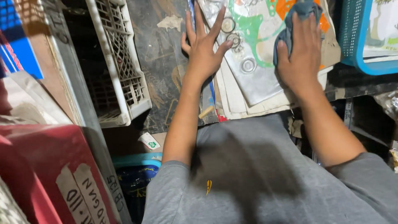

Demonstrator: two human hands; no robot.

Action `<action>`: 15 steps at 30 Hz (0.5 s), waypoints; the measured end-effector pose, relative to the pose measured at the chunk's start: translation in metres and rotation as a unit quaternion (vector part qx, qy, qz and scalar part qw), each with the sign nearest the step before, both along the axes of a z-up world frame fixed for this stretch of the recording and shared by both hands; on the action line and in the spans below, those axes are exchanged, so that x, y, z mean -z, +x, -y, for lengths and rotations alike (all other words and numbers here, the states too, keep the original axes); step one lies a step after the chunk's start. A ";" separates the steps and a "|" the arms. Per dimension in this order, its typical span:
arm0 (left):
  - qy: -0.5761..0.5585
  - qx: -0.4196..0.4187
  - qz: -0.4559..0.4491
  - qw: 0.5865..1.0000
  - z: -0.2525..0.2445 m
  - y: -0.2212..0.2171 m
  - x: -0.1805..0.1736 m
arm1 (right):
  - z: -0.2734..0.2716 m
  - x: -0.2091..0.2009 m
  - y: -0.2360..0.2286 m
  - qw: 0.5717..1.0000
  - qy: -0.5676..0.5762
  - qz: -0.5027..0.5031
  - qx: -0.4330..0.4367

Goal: The person wipes the surface of several documents and papers with a blue cloth. They flip through the stack, cleaning each page individually on a cluttered workbench.

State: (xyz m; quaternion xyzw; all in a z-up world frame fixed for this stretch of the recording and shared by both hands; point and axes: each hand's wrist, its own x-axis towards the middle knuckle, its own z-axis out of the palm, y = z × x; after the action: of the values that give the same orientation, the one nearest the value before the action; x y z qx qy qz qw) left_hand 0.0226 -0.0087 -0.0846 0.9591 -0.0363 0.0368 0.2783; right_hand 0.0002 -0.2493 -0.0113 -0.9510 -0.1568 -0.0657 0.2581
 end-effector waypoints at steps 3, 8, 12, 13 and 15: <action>0.007 -0.038 0.017 0.999 0.000 0.005 -0.001 | -0.029 0.005 -0.017 1.000 0.017 -0.009 -0.014; 0.002 -0.051 0.054 0.997 0.001 -0.002 -0.007 | -0.052 -0.006 -0.054 0.983 -0.031 -0.036 -0.178; 0.042 0.080 -0.032 0.995 -0.015 -0.010 -0.028 | -0.017 -0.009 -0.033 0.996 0.066 -0.012 -0.065; 0.041 0.122 -0.055 0.990 -0.020 -0.012 -0.032 | -0.004 -0.011 -0.027 0.997 0.075 0.002 -0.017; 0.044 0.140 -0.063 0.987 -0.023 -0.014 -0.030 | 0.008 0.000 -0.023 0.999 0.042 0.025 -0.005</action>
State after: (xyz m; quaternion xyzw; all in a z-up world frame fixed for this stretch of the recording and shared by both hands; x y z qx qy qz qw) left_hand 0.0087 0.0142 -0.0551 0.9563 -0.1541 -0.0644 0.2399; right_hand -0.0230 -0.2577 -0.0110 -0.9365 -0.1656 -0.0948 0.2942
